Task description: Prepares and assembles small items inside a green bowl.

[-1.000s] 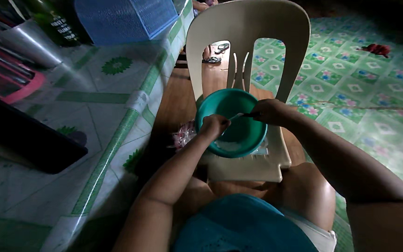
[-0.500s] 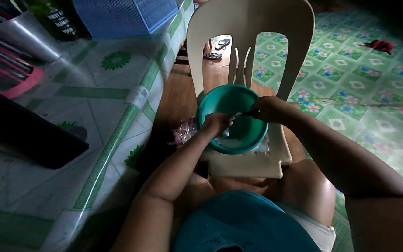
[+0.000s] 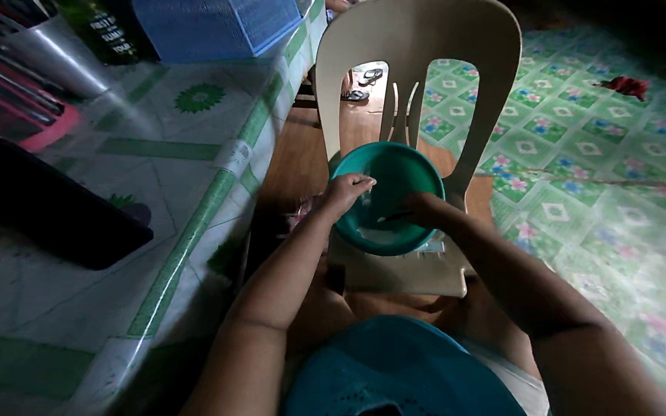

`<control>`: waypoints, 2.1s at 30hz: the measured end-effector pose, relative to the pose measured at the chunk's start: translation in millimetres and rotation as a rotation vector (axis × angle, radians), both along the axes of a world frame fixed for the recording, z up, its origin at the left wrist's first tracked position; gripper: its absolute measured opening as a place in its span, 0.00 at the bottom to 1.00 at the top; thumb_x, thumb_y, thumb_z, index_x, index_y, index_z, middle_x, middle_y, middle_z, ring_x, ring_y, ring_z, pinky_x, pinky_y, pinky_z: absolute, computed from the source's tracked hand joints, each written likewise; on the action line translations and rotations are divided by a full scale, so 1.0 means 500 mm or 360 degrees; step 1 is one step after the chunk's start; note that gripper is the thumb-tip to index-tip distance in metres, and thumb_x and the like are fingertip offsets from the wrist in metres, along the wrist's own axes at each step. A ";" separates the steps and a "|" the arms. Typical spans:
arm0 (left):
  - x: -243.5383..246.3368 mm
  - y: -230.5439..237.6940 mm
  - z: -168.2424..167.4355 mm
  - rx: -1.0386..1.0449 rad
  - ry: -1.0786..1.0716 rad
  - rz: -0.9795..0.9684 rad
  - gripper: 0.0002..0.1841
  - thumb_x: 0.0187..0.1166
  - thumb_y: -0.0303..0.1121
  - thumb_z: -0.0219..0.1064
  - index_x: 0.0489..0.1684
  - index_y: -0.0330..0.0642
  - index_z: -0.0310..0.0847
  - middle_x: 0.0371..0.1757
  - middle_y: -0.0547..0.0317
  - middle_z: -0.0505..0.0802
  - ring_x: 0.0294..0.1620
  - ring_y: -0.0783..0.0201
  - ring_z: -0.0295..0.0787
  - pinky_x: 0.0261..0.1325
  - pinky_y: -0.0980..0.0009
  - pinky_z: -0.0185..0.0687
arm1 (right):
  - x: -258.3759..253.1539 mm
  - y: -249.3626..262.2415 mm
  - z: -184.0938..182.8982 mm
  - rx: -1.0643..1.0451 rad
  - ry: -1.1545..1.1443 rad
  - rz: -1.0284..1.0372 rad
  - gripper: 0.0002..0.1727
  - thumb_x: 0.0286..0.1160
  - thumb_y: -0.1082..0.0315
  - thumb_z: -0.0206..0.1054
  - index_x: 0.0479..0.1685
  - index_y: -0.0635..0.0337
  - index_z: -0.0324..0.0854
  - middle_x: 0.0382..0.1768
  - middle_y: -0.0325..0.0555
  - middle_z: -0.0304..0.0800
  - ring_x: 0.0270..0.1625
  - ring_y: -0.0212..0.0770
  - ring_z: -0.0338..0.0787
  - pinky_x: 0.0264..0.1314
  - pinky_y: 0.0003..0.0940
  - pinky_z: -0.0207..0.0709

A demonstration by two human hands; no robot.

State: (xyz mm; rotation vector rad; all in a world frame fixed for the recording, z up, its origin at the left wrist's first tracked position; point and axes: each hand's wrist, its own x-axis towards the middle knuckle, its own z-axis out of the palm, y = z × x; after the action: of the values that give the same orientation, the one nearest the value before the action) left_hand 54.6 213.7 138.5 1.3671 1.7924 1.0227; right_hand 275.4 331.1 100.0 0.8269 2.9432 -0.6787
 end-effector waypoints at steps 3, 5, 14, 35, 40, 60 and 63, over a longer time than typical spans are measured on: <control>0.005 -0.010 0.034 0.0038 0.0134 -0.0084 0.17 0.86 0.45 0.66 0.59 0.43 0.90 0.59 0.53 0.93 0.64 0.60 0.88 0.72 0.51 0.78 | -0.035 -0.021 0.092 -0.0336 0.0460 -0.0164 0.33 0.81 0.57 0.72 0.82 0.62 0.73 0.71 0.61 0.82 0.72 0.56 0.84 0.77 0.58 0.75; 0.010 -0.013 0.047 0.0121 0.0263 -0.0166 0.15 0.85 0.41 0.67 0.55 0.39 0.90 0.57 0.50 0.93 0.62 0.58 0.89 0.71 0.51 0.79 | -0.057 -0.034 0.162 -0.0400 0.0747 -0.0123 0.29 0.84 0.57 0.68 0.79 0.62 0.75 0.67 0.58 0.85 0.65 0.49 0.88 0.72 0.49 0.80; 0.019 -0.034 0.053 0.0368 0.0553 -0.0437 0.16 0.87 0.40 0.62 0.53 0.39 0.93 0.57 0.50 0.93 0.63 0.58 0.87 0.72 0.56 0.77 | -0.079 -0.064 0.340 0.0404 0.0853 0.0278 0.12 0.81 0.66 0.66 0.40 0.66 0.92 0.45 0.56 0.93 0.56 0.55 0.90 0.64 0.63 0.75; 0.028 -0.080 0.004 0.0133 0.0584 -0.0591 0.17 0.89 0.41 0.61 0.55 0.38 0.92 0.58 0.48 0.93 0.63 0.54 0.88 0.73 0.53 0.78 | -0.035 -0.108 0.390 0.0401 0.1159 0.0136 0.12 0.81 0.67 0.66 0.39 0.66 0.90 0.43 0.53 0.92 0.50 0.44 0.90 0.59 0.42 0.82; 0.050 -0.087 -0.026 0.0477 0.0569 -0.0497 0.16 0.88 0.36 0.61 0.55 0.35 0.93 0.52 0.45 0.95 0.59 0.51 0.90 0.69 0.55 0.81 | -0.022 -0.134 0.404 0.0637 0.1244 0.0150 0.12 0.81 0.68 0.64 0.36 0.67 0.90 0.42 0.54 0.93 0.55 0.53 0.89 0.67 0.58 0.73; 0.059 -0.067 0.092 0.0511 0.0061 0.0140 0.12 0.79 0.34 0.73 0.53 0.37 0.89 0.49 0.56 0.95 0.52 0.70 0.92 0.63 0.68 0.87 | -0.065 -0.111 0.284 -0.0094 0.0793 -0.0049 0.14 0.87 0.64 0.63 0.54 0.65 0.89 0.55 0.53 0.90 0.58 0.44 0.88 0.66 0.44 0.79; 0.040 -0.048 0.068 0.0550 0.0147 0.0356 0.13 0.81 0.41 0.72 0.52 0.43 0.93 0.50 0.59 0.96 0.54 0.69 0.92 0.65 0.65 0.85 | -0.062 -0.068 0.165 -0.0281 0.0814 -0.0215 0.14 0.86 0.62 0.63 0.58 0.62 0.86 0.55 0.51 0.90 0.56 0.42 0.89 0.63 0.45 0.82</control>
State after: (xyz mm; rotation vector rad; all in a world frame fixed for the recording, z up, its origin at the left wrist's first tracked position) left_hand 74.6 189.5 172.3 1.4563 1.9332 1.4653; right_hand 244.1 297.2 182.4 0.9633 3.2011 -1.3173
